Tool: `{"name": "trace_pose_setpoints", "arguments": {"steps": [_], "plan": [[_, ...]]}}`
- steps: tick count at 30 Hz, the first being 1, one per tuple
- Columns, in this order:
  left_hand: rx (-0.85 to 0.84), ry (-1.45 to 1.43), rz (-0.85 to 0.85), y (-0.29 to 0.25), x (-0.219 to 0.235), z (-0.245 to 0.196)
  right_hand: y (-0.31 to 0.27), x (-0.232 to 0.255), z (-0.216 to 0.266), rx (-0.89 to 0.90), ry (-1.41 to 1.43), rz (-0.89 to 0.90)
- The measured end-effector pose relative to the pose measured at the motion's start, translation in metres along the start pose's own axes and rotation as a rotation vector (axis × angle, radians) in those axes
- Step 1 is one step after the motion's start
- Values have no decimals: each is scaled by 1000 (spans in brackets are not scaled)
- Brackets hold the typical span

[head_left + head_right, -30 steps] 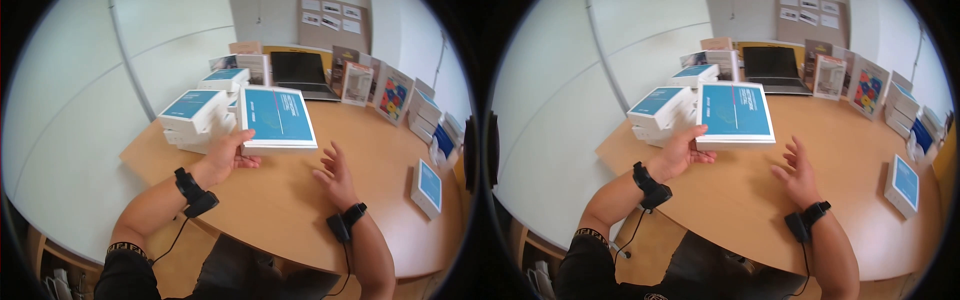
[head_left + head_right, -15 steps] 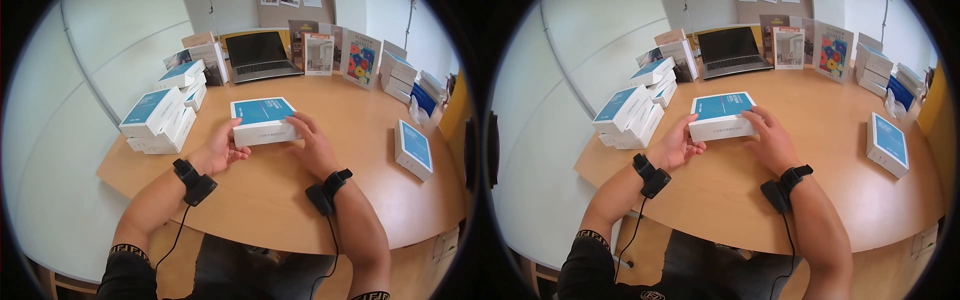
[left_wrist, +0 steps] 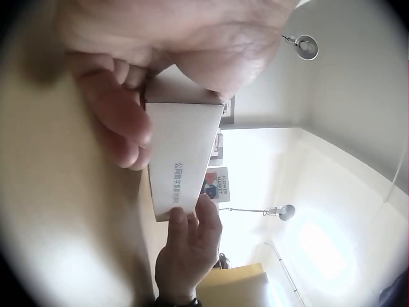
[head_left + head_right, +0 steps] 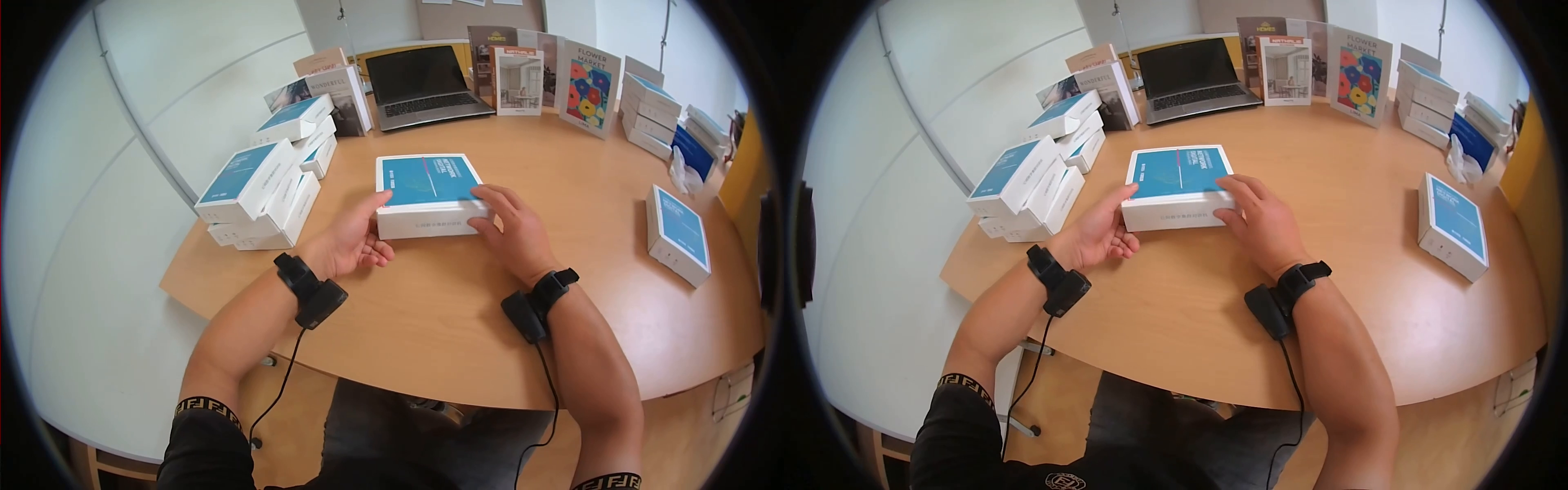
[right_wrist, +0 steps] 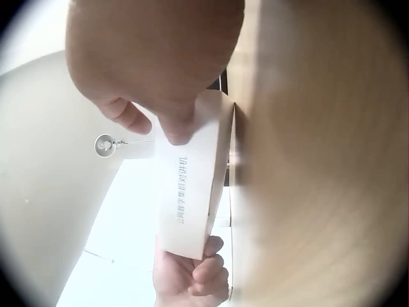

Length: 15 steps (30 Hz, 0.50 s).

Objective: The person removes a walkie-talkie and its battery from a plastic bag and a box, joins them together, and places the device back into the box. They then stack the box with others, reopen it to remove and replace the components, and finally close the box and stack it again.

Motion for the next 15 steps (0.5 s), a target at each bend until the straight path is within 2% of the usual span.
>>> {"name": "trace_pose_setpoints", "arguments": {"steps": [3, 5, 6, 8, 11, 15], "plan": [[-83, 1, -7, 1, -3, 2, -2, 3, 2, -65, 8, -71], [-80, -22, -18, 2, -4, 4, -3, -5, -6, -308, 143, 110], [-91, -28, -22, 0, -4, 2, -1, -5, -4, -295, 141, 110], [-70, 130, -56, -6, -7, 1, -5, -9, -13, -409, 135, 185], [-80, 259, -100, -12, -10, -7, -5, -13, -19, -415, 188, 166], [-123, 294, -122, -12, -6, -13, -4, -16, -19, -417, 172, 170]]}}
Point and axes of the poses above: each hand's wrist, its own y-axis towards the middle knuckle, its own x-axis out of the back of the hand, z = x × y, the point moved 7 cm from there along y, towards the middle knuckle, and after that the axes turned 9 degrees about -y, right-handed, at the moved point
